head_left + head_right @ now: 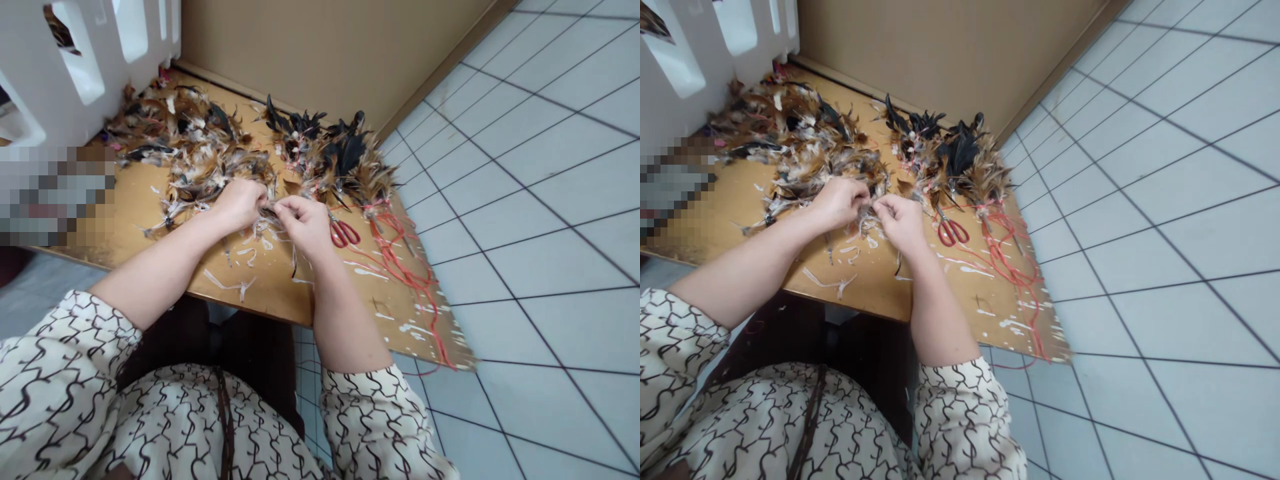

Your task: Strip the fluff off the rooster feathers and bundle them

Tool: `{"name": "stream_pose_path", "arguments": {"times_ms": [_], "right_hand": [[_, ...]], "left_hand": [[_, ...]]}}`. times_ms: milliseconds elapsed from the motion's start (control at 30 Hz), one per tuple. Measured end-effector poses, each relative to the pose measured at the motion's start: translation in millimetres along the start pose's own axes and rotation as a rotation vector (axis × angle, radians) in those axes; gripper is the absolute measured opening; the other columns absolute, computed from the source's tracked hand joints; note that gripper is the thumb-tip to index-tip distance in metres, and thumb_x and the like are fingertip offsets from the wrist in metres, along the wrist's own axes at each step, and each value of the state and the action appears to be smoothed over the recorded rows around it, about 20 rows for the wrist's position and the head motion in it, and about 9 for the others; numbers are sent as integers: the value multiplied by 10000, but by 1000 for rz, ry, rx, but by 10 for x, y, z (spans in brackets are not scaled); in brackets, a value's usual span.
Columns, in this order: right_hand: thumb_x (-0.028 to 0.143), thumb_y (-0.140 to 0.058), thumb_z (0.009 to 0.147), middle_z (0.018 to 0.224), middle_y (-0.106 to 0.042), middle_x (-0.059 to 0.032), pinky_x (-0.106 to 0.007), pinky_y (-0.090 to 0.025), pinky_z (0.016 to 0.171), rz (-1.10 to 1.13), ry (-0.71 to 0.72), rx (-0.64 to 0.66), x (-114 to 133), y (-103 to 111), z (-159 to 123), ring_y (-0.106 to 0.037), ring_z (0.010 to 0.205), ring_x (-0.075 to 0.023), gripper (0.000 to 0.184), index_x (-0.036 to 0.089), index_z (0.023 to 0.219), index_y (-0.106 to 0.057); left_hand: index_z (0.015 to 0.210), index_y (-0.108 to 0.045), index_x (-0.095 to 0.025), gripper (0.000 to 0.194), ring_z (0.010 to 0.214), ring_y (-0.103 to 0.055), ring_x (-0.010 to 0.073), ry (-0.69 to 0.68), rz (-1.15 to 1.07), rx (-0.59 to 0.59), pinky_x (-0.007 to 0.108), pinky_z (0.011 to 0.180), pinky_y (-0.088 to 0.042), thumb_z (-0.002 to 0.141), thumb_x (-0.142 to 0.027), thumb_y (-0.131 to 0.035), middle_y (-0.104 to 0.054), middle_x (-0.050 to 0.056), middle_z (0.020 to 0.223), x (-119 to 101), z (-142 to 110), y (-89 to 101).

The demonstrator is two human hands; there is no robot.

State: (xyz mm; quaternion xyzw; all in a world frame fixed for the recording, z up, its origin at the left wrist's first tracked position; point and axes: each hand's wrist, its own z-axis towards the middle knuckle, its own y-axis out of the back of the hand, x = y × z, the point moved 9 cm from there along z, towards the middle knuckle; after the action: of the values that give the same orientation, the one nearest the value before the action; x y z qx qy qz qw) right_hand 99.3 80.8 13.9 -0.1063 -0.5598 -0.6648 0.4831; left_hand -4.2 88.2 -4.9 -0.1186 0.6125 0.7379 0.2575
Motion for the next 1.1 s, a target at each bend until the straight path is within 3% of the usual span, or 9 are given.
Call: {"name": "stream_pose_path", "arguments": {"times_ms": [133,267,400,533,633,767,933,1000,1100], "right_hand": [[269,-559,743,537,-525,20,-236,-358,575,4,74,37,45,60,-8,-443,538,-92,183,154,634,-649],[365,-641,698,542,-554,19,-238,-378,555,175,14,90,-94,106,23,-462,524,-91,223,158,619,-654],[442,-689,655,578,-581,10,-252,-406,539,349,-99,77,-365,91,70,-487,535,-100,274,176,621,-634],[408,-699,652,571,-554,20,-243,-389,519,357,-123,27,-419,-5,66,-438,516,-84,251,172,626,-616],[365,-627,706,523,-490,36,-236,-368,522,310,-69,63,-224,-114,15,-403,499,-76,228,159,611,-601],[278,-555,728,501,-455,35,-237,-349,561,92,69,-24,47,-41,-37,-404,527,-85,206,165,555,-561],[236,-566,683,491,-481,32,-246,-315,549,0,49,-27,17,24,-13,-410,511,-85,160,165,540,-581],[234,-586,652,485,-489,33,-242,-311,530,85,-18,3,-67,42,9,-402,496,-81,138,163,534,-588],[265,-639,598,479,-500,37,-232,-321,500,327,-153,70,-218,28,30,-402,477,-77,128,164,536,-591]], "left_hand": [[661,-656,-154,150,653,-544,128,-173,-86,62,240,652,-389,640,-117,-513,-609,3,621,-95,-12,-96],[547,-580,-148,110,512,-456,73,-270,-394,216,207,556,-354,648,-121,-545,-491,-46,493,-227,-86,-135],[590,-571,-138,82,434,-431,48,-172,-801,313,183,483,-334,668,-142,-594,-488,-49,476,-287,-136,-65],[580,-531,-137,131,389,-386,41,-18,-1049,160,187,446,-314,695,-144,-591,-463,-44,441,-171,-77,24],[556,-500,-145,156,395,-367,46,135,-961,25,199,463,-316,700,-113,-551,-443,-50,437,-7,-41,0],[570,-548,-139,107,543,-462,95,178,-505,-96,239,594,-373,646,-71,-515,-515,-20,535,31,-52,66],[581,-586,-148,82,607,-474,134,27,-110,31,272,626,-350,596,-85,-537,-506,-9,558,-140,-71,13],[519,-543,-151,109,535,-414,100,-79,-159,100,253,578,-318,581,-63,-532,-427,-41,487,-208,-85,-25],[483,-505,-142,147,473,-365,56,-201,-423,205,216,526,-294,598,-55,-534,-382,-69,445,-290,-123,-44]]}}
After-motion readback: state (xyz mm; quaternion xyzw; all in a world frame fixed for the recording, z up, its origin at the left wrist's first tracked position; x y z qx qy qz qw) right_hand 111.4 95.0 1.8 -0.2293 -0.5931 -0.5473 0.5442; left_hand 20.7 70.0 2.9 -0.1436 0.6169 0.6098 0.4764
